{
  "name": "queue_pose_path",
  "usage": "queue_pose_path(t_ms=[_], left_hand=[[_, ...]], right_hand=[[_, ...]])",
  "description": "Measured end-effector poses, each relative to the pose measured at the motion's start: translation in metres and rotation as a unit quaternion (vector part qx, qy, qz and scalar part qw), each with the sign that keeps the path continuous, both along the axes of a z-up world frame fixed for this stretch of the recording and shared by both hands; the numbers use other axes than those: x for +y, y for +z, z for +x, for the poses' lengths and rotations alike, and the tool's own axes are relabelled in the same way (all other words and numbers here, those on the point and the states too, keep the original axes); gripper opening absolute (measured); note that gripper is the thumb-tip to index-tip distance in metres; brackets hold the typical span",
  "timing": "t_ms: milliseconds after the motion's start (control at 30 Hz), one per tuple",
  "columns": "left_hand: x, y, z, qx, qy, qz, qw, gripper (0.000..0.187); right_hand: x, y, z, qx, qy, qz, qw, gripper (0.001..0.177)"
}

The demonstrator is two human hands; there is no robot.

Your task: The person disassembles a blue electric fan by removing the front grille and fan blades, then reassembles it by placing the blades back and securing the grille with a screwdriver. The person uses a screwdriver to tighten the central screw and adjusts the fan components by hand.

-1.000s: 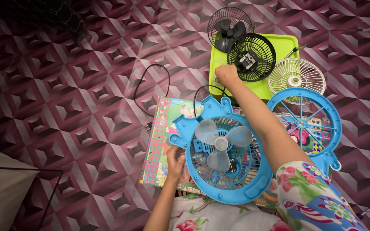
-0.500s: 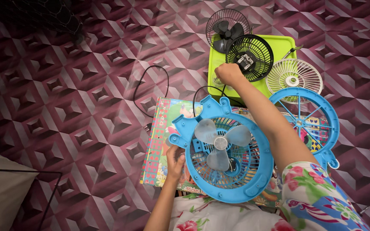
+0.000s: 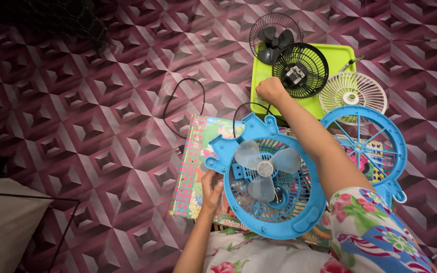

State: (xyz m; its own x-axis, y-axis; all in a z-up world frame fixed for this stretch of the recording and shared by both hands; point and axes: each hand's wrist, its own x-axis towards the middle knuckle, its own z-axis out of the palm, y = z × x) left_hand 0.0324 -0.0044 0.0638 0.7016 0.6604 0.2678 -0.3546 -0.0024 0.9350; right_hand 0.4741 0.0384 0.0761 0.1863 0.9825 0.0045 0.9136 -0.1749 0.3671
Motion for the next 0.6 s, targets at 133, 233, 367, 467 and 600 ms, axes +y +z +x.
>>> queue_pose_path(t_ms=[133,233,367,467,600], left_hand=[[0.001,-0.004,0.000,0.003,0.003,0.008,1.000,0.079],[0.000,-0.005,0.000,0.001,0.002,0.000,1.000,0.080],[-0.001,0.000,0.000,-0.002,-0.004,0.003,1.000,0.079],[-0.001,0.005,0.000,-0.007,-0.004,0.006,1.000,0.079],[-0.001,0.006,0.001,-0.003,0.007,0.021,1.000,0.079]], right_hand=[[-0.005,0.005,0.000,0.012,0.002,-0.004,1.000,0.008],[-0.007,0.007,0.003,0.030,-0.016,-0.030,0.999,0.010],[-0.004,0.009,0.004,0.016,-0.019,-0.061,0.998,0.013],[-0.003,0.007,0.004,0.033,-0.021,-0.082,0.996,0.012],[-0.009,0.003,0.002,0.009,-0.013,-0.040,0.999,0.006]])
